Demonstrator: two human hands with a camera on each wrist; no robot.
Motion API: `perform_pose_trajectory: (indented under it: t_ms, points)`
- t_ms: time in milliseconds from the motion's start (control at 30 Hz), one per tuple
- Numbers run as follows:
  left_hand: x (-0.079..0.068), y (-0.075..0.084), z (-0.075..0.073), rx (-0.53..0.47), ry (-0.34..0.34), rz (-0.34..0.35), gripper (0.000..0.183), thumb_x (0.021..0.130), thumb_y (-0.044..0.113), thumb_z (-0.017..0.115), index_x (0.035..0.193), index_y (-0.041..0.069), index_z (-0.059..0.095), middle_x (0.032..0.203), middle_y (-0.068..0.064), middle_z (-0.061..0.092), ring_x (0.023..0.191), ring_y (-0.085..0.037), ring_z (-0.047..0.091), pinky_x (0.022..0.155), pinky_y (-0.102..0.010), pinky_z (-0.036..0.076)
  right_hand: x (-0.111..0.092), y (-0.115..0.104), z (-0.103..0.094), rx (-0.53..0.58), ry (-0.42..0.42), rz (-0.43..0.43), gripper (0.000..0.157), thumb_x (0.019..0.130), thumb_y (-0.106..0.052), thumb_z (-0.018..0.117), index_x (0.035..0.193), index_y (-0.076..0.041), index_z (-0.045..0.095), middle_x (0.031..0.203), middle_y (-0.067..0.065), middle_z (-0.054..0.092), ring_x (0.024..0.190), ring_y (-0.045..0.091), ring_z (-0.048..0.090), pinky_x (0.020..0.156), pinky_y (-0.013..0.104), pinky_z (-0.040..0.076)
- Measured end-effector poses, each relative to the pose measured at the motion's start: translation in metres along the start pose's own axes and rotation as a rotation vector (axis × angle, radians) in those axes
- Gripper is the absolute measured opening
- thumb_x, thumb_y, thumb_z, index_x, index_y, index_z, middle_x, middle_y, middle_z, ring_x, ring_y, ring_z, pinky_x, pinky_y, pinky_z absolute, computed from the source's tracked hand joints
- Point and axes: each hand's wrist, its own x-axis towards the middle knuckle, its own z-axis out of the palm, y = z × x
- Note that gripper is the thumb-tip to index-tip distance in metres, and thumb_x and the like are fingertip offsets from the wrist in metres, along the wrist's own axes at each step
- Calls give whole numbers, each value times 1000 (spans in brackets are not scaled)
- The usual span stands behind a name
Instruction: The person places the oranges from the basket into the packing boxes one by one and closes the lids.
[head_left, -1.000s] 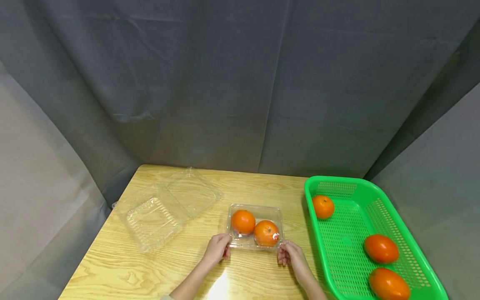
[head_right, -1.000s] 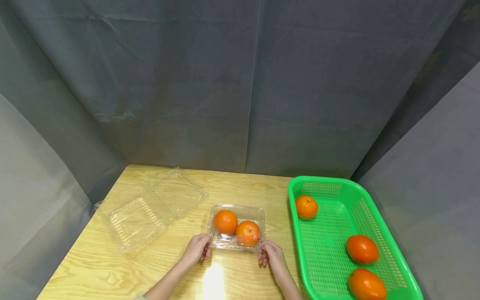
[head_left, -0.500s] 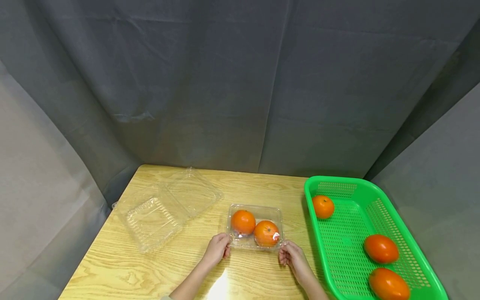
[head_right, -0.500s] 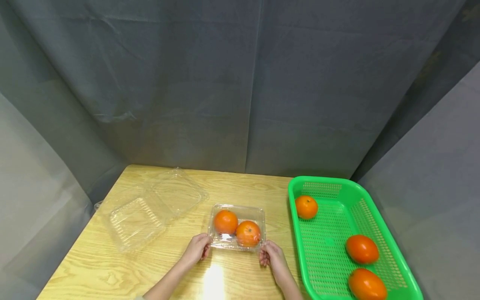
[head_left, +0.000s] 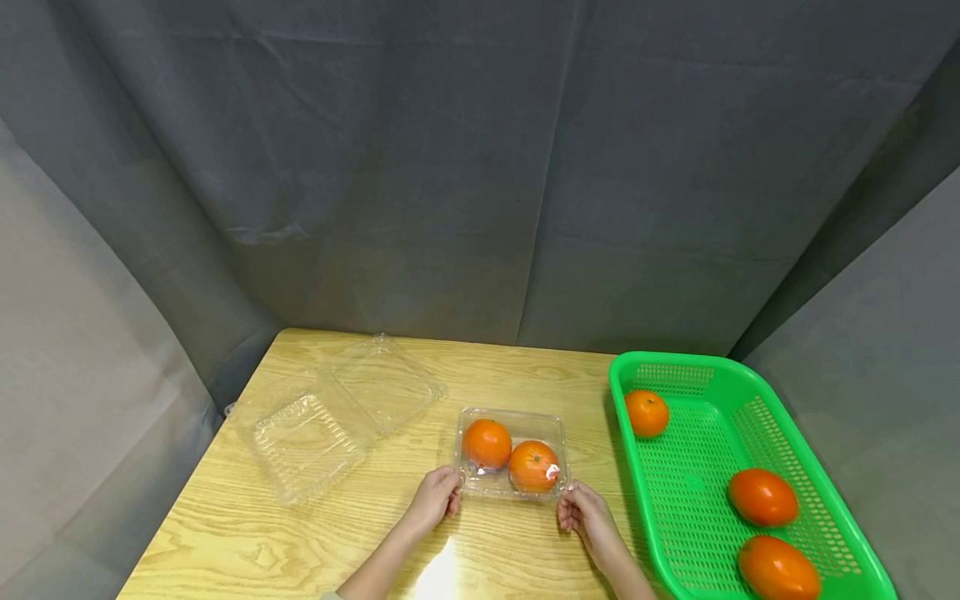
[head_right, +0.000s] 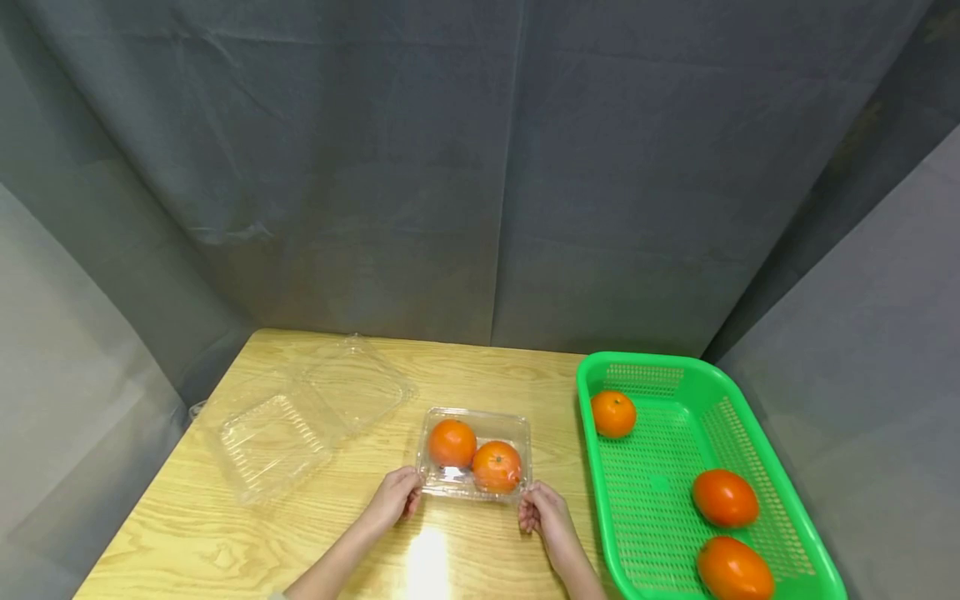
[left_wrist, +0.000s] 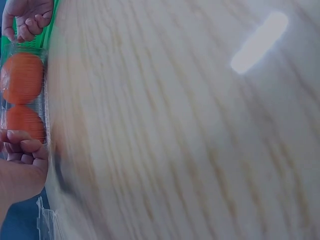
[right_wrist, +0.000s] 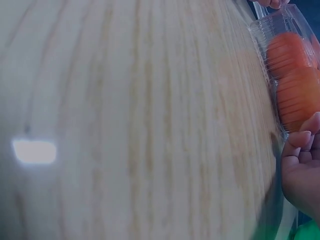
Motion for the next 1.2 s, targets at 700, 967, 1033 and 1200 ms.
perform_pose_trajectory:
  t_ms: [700, 967, 1033, 1200]
  points:
    - [13, -23, -4, 442, 240, 315, 38, 78, 5, 61, 112, -2, 45, 103, -10, 49, 90, -19, 47, 77, -30, 45, -3, 1, 9, -530, 288, -420, 40, 78, 7, 58, 117, 5, 46, 106, 16, 54, 90, 18, 52, 73, 26, 45]
    - [9, -16, -4, 677, 195, 464, 57, 72, 7, 60, 126, 3, 46, 134, -10, 39, 124, -29, 37, 98, -46, 36, 2, 5, 5, -793, 260, -843, 53, 64, 11, 67, 115, 3, 55, 121, 19, 49, 112, 29, 46, 98, 9, 24]
    - [9, -16, -4, 732, 180, 501, 59, 71, 9, 61, 127, 5, 46, 136, -11, 38, 125, -30, 36, 97, -47, 37, 2, 4, 5, -832, 232, -906, 52, 65, 8, 69, 115, 3, 57, 121, 21, 50, 111, 32, 47, 99, 9, 22]
    - [11, -16, -3, 860, 174, 571, 59, 72, 18, 64, 128, 9, 47, 136, -13, 38, 126, -30, 36, 95, -50, 38, 3, 4, 8, -883, 176, -953, 48, 69, 3, 70, 115, -3, 59, 121, 22, 49, 110, 35, 46, 99, 13, 27]
